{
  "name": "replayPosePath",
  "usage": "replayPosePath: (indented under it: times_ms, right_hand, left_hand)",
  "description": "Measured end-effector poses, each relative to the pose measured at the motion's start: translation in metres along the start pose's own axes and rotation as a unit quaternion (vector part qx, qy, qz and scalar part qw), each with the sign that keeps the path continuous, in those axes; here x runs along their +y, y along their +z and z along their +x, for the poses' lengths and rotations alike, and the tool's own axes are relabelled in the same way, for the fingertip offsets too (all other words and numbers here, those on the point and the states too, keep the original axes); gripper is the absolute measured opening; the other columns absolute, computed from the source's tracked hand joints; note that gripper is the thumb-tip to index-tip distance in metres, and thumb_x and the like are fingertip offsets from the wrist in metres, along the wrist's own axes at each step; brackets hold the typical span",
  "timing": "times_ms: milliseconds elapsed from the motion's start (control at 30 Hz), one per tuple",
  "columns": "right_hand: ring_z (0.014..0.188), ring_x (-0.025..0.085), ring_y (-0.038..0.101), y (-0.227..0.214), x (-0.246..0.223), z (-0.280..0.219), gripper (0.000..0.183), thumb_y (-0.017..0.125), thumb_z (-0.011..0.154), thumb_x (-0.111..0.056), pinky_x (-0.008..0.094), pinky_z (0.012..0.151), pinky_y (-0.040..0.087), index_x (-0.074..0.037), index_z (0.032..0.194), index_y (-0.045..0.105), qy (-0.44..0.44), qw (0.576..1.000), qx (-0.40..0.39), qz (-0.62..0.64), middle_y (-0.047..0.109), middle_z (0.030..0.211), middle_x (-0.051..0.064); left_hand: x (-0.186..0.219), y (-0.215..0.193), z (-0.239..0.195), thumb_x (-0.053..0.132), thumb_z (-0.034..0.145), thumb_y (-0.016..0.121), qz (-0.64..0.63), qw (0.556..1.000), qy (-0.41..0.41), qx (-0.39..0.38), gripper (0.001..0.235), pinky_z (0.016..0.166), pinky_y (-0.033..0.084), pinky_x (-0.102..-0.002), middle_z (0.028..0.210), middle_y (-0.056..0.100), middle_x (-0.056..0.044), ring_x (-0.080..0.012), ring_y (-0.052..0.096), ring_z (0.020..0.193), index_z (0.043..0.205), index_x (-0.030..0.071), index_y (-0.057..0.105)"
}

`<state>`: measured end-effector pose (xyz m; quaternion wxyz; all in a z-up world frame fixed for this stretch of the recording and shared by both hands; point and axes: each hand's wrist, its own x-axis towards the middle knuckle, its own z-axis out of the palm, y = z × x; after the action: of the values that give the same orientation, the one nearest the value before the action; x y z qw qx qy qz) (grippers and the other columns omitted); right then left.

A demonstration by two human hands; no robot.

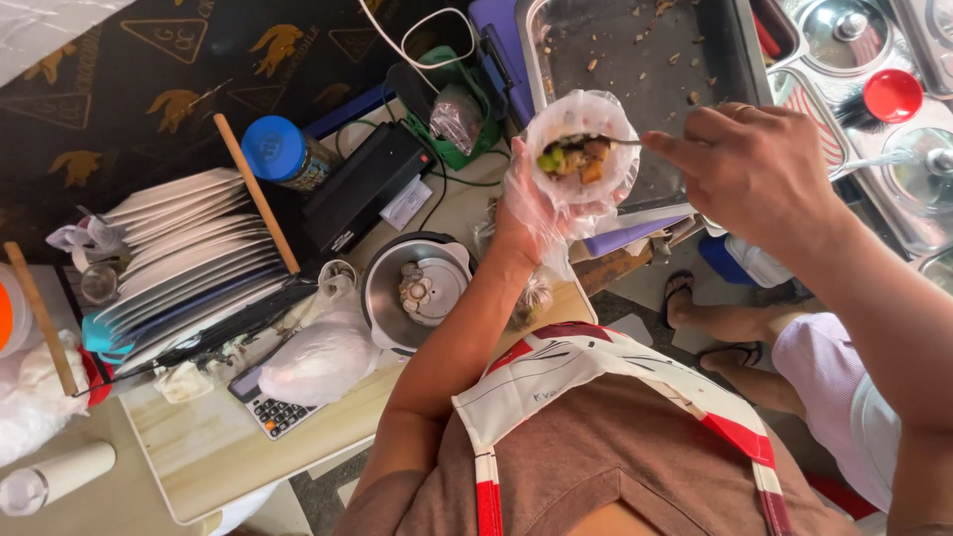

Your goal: Scooping cooked food from a large tray into individual plastic bags and tying them for service.

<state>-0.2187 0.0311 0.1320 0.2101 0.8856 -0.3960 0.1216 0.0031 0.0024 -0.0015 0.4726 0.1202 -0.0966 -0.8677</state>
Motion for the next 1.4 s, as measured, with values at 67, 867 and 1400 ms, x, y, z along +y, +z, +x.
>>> replayPosePath:
  times_ms: [67,867,1400]
  right_hand:
    - [0.07,0.006,0.068,0.001,0.006,-0.001,0.036,0.074,0.102,-0.001,0.021,0.049,0.049,-0.029,0.122,0.085,0.0,0.999,0.035,-0.031,0.069,0.083,-0.009]
    - [0.077,0.018,0.071,0.199,0.09,0.001,0.052,0.068,0.088,-0.008,0.032,0.042,0.039,-0.031,0.132,0.084,0.089,0.996,0.025,-0.011,0.067,0.095,-0.01]
    - [0.054,0.019,0.052,0.131,0.057,-0.081,0.035,0.07,0.094,-0.007,0.036,0.053,0.044,-0.03,0.116,0.082,0.072,0.941,-0.174,0.282,0.064,0.077,-0.007]
  left_hand:
    - [-0.003,-0.015,-0.004,0.065,0.079,0.077,-0.032,0.999,0.026,-0.015,0.099,0.096,0.056,-0.066,0.144,0.049,-0.03,-0.0511,0.049,0.129,0.148,0.002,0.046]
    - [-0.008,-0.025,-0.082,0.057,0.091,0.072,-0.091,0.985,0.143,0.005,0.081,0.101,0.055,-0.062,0.147,0.048,-0.023,-0.0422,0.052,0.132,0.152,0.011,0.045]
    - [-0.034,-0.039,-0.075,0.059,0.087,0.077,-0.148,0.981,0.123,-0.003,0.089,0.106,0.045,-0.072,0.15,0.049,-0.021,-0.0416,0.047,0.138,0.153,0.008,0.043]
